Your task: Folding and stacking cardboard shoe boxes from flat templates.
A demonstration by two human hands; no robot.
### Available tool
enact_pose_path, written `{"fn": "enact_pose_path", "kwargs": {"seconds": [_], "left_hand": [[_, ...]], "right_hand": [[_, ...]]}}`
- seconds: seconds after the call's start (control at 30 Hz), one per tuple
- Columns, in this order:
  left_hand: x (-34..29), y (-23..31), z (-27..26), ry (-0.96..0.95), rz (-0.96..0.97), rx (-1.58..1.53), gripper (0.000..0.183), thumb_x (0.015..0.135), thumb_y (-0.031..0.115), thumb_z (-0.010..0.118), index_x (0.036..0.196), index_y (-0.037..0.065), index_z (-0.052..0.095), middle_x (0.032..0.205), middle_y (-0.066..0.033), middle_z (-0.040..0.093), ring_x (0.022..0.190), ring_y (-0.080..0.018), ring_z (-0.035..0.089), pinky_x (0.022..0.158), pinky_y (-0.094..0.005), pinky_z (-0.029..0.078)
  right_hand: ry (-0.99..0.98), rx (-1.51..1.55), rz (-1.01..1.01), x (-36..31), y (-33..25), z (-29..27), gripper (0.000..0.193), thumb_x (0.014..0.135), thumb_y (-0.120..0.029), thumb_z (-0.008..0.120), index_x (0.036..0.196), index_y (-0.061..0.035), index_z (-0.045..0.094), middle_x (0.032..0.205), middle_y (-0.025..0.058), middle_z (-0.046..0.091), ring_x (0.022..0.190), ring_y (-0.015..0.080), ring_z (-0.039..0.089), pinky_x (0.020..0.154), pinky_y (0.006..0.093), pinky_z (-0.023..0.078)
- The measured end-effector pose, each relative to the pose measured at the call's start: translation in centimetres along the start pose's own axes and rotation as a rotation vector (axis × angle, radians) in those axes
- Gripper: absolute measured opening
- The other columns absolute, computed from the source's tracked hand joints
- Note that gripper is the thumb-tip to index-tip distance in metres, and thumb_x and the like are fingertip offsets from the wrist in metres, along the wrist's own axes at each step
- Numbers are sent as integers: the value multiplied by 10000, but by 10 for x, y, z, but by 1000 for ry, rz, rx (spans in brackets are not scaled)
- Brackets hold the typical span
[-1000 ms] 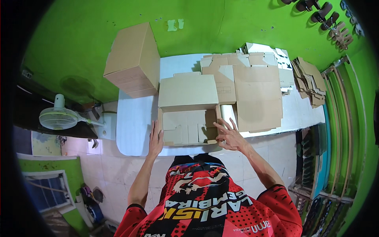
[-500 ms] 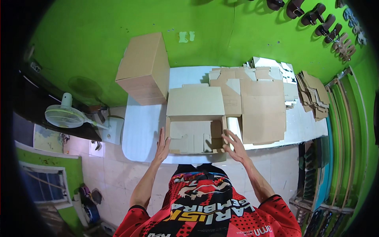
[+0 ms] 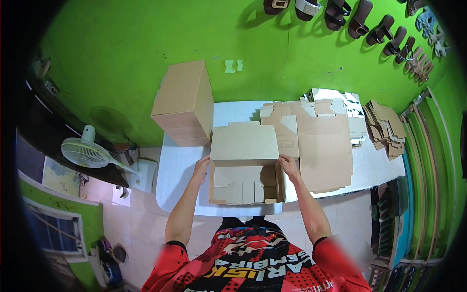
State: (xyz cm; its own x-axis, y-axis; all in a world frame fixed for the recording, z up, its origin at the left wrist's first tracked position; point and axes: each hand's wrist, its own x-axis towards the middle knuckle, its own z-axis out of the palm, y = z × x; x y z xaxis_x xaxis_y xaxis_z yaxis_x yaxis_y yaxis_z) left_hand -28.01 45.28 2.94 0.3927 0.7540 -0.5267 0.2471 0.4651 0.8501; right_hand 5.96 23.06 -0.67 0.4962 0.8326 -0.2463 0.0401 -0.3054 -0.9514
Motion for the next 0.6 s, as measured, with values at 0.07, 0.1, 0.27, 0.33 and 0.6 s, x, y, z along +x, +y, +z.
{"fn": "enact_pose_path", "kwargs": {"seconds": [0.07,0.1,0.27,0.33,0.6], "left_hand": [[1,-10,-20,23,31,-16,502,956,237,613,1446,126,618,1461,-72,616,1473,-249,410,1195,-537,220],[4,-18,-32,30,53,-32,494,932,256,660,1418,175,627,1428,-35,632,1454,-263,423,1147,-687,197],[22,-31,-32,64,17,-101,347,937,246,654,1277,176,669,1282,19,662,1342,-216,490,1098,-600,279],[22,-49,-52,73,10,-238,373,947,225,644,1318,186,664,1295,21,649,1244,-155,535,1106,-531,309],[-60,-36,-53,-26,108,-24,768,1089,552,384,1681,96,209,1756,-120,174,1625,-259,133,1297,-482,95]], "right_hand": [[86,66,2,-1,-5,13,401,969,-169,631,1304,46,681,1083,61,735,1039,157,651,974,284,480],[74,69,-4,0,-10,18,401,969,-169,631,1304,46,681,1083,61,735,1039,157,651,974,284,480],[11,101,-15,2,3,1,331,986,-127,635,1282,-3,715,1091,36,730,1003,128,645,956,260,473],[35,124,-3,-6,-3,6,331,1008,-166,615,1281,-12,718,1100,27,726,1025,133,637,978,290,470],[176,115,88,-74,-34,12,782,1063,-604,418,1616,-53,391,1681,144,370,1564,302,305,1252,495,256]]}}
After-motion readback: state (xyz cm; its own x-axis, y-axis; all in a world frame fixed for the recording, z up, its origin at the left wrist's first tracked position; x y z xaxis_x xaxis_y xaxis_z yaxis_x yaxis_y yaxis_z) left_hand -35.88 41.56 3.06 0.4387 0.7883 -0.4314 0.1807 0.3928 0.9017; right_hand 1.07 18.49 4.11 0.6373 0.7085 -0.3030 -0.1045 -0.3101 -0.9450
